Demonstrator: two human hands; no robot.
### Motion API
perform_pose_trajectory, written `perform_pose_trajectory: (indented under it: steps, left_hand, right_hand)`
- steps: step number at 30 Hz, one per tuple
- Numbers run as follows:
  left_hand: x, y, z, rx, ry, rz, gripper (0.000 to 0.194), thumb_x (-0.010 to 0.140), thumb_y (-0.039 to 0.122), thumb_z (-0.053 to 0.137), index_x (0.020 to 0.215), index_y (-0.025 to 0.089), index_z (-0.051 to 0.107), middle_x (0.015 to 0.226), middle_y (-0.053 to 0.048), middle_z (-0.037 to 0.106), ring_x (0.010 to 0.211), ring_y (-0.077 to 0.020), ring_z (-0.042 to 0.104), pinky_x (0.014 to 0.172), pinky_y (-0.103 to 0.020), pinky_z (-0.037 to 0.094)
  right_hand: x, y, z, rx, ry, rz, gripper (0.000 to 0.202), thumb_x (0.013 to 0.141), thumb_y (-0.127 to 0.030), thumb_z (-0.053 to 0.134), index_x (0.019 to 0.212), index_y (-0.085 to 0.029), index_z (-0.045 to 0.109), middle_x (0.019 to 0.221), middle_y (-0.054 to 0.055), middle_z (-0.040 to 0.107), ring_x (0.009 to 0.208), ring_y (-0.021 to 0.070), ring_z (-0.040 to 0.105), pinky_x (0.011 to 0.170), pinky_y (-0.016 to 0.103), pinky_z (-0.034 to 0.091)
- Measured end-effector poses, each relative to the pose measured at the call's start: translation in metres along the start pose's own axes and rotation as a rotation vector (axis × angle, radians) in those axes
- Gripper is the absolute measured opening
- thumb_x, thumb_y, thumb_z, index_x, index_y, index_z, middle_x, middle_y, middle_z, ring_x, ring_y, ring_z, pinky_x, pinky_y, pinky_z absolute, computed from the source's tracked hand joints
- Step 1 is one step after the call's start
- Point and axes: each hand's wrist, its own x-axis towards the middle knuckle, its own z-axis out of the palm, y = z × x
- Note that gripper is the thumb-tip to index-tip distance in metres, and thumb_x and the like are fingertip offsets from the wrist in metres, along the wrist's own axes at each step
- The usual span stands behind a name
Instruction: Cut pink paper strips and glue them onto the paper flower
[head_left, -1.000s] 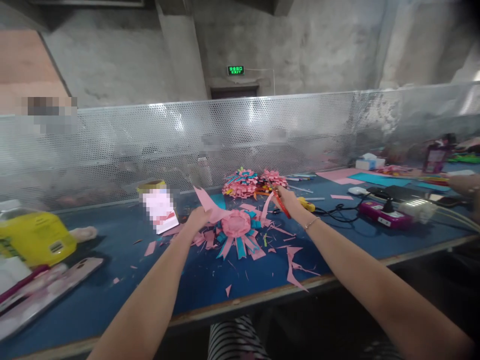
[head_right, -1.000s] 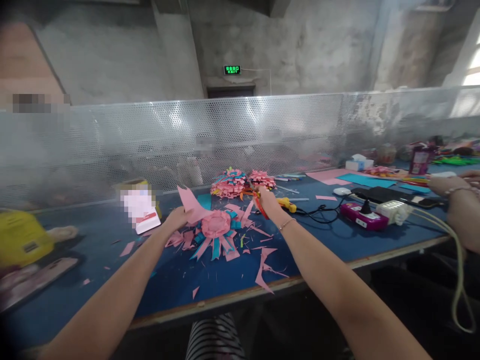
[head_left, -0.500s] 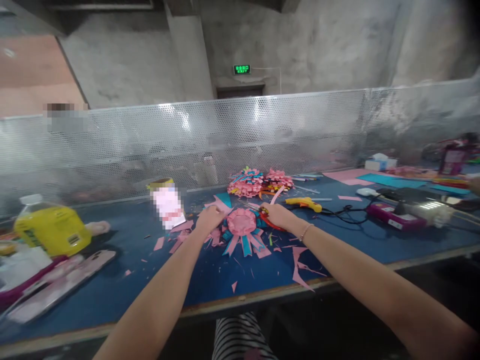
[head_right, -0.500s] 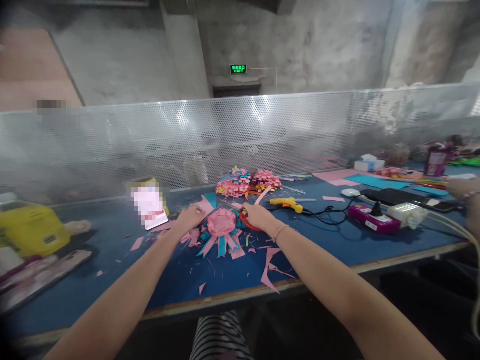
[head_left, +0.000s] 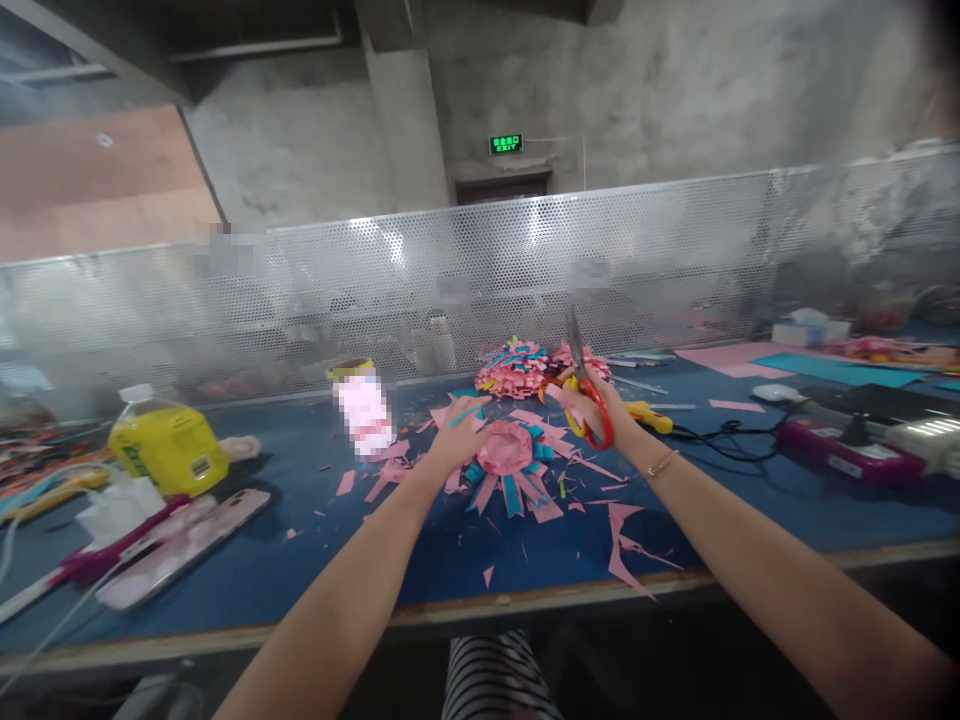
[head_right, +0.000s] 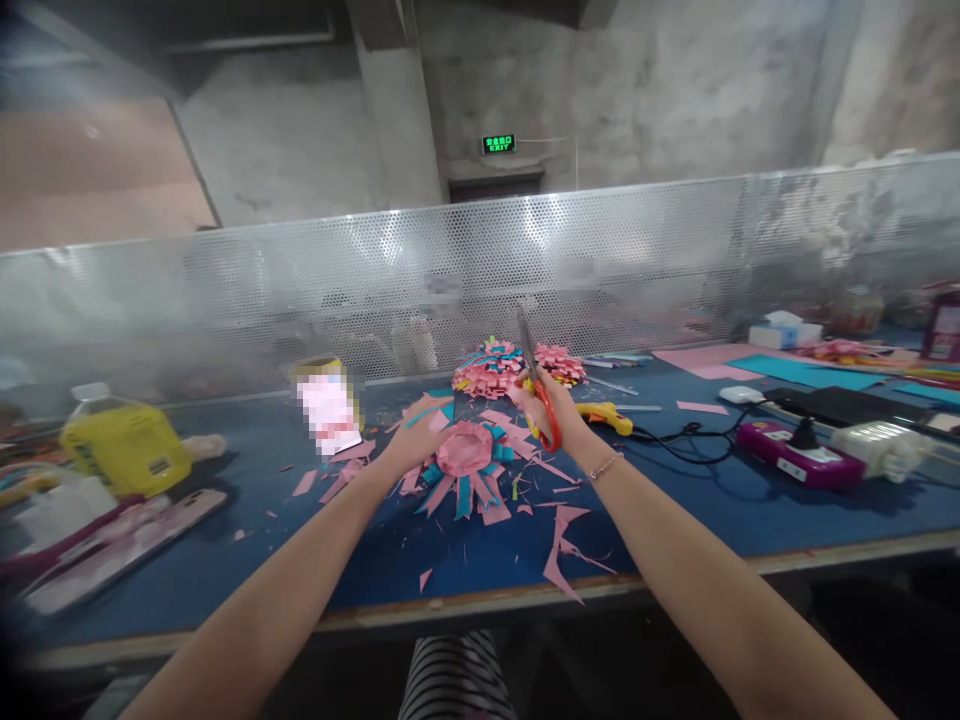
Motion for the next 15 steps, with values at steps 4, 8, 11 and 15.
perform_pose_trajectory:
  steps: [4,8,11,15]
  left_hand:
    - [0.0,0.014,0.0,-0.062,0.01,0.192,0.061,0.071,0.037,0.057,0.126,0.022,0.036,0.131,-0.01,0.04,0.122,-0.0222,0.032,0.101,-0.043,0.023]
    - [0.004,0.023,-0.001,-0.188,-0.063,0.176,0.045,0.069,0.037,0.06,0.11,0.019,0.051,0.128,-0.011,0.044,0.121,-0.0226,0.035,0.101,-0.042,0.027]
    - [0.005,0.023,-0.004,-0.249,-0.063,0.087,0.01,0.074,0.026,0.053,0.079,0.019,0.058,0.111,-0.007,0.058,0.112,-0.0202,0.045,0.098,-0.041,0.031]
    - [0.005,0.02,-0.011,-0.327,-0.083,-0.011,0.009,0.077,0.022,0.046,0.074,0.019,0.053,0.102,-0.005,0.061,0.107,-0.0183,0.05,0.095,-0.039,0.034]
  right_hand:
    - [0.001,-0.008,0.006,0.403,-0.17,0.023,0.026,0.063,-0.033,0.056,0.084,-0.024,0.044,0.063,-0.003,0.045,0.059,0.0137,0.049,0.061,0.032,0.044]
    - [0.0,-0.008,0.009,0.562,-0.401,0.046,0.03,0.058,-0.026,0.064,0.081,-0.023,0.045,0.058,-0.006,0.039,0.054,0.0111,0.043,0.061,0.031,0.042]
    - [0.001,-0.005,0.007,0.58,-0.43,0.028,0.03,0.059,-0.024,0.066,0.081,-0.022,0.046,0.058,-0.006,0.038,0.054,0.0099,0.041,0.06,0.029,0.04]
    - [0.005,-0.001,-0.002,0.547,-0.355,0.021,0.035,0.058,-0.02,0.067,0.086,-0.023,0.045,0.058,-0.008,0.039,0.052,0.0082,0.04,0.055,0.026,0.037]
